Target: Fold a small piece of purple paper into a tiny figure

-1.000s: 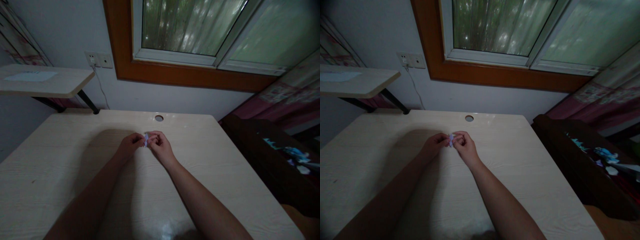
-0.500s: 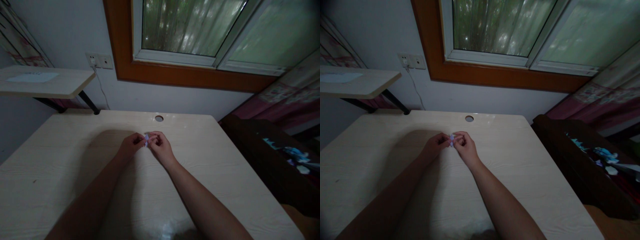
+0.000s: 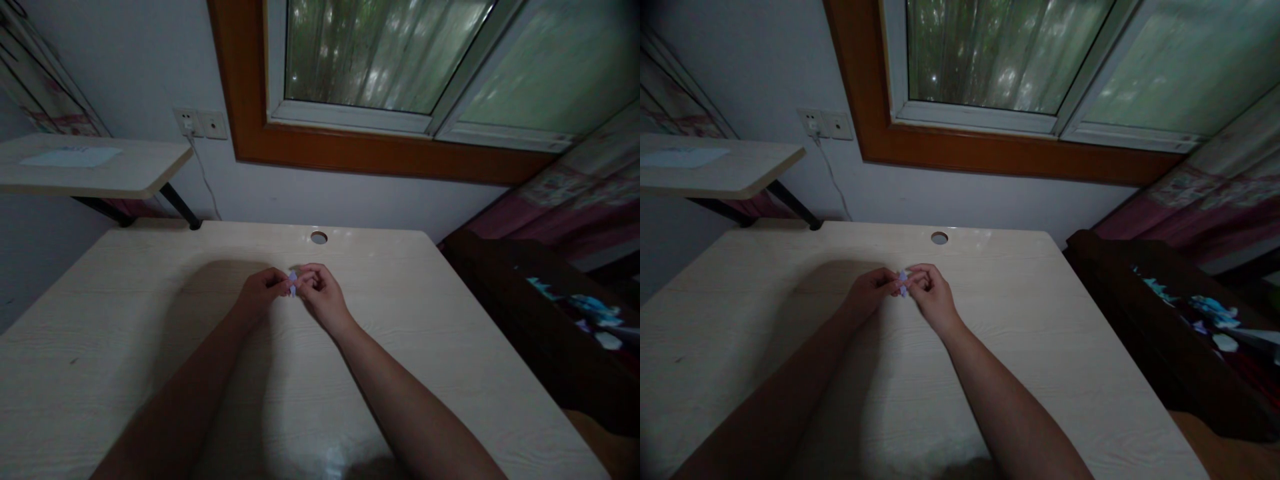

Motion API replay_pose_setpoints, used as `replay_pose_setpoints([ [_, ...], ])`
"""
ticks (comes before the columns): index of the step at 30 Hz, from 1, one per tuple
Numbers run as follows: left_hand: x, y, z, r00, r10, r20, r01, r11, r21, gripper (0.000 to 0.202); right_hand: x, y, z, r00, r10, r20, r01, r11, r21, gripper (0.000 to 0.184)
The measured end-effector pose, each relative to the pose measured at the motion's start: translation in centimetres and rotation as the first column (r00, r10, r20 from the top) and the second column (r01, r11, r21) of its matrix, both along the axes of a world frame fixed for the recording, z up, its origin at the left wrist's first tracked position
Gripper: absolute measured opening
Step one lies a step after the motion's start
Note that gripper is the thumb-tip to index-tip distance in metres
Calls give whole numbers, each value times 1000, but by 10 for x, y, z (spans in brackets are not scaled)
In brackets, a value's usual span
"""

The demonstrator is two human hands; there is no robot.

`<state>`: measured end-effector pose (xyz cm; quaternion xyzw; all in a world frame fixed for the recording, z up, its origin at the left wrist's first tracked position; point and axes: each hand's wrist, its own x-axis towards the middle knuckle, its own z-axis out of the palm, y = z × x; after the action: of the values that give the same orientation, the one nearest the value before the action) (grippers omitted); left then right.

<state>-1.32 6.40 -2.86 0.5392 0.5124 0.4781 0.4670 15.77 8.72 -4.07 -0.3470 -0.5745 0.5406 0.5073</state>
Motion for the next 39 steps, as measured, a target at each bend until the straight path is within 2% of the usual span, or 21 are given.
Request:
replay_pose_setpoints([
  [6,2,1,0,1000,2,-7,-2,1000,8,25,-1,0,3,997,12,-77,-16,998,-56,34],
  [15,3,-2,4,980,-14,-196,21,999,31,23,0,1,5,993,-44,-108,37,997,-70,33],
  [23,0,0,-1,994,-1,-110,2,1000,15,25,0,2,1,994,-1,-106,-5,999,-53,29],
  [30,1,1,0,1000,17,-16,-17,1000,-4,24,1,1,4,1000,-18,4,18,997,-69,23],
  [35,2,1,0,1000,5,-3,-5,1000,4,22,4,1,5,987,-37,159,32,999,36,22],
  [39,2,1,0,999,-24,-37,25,999,30,22,5,1,5,978,-48,203,28,994,104,20],
])
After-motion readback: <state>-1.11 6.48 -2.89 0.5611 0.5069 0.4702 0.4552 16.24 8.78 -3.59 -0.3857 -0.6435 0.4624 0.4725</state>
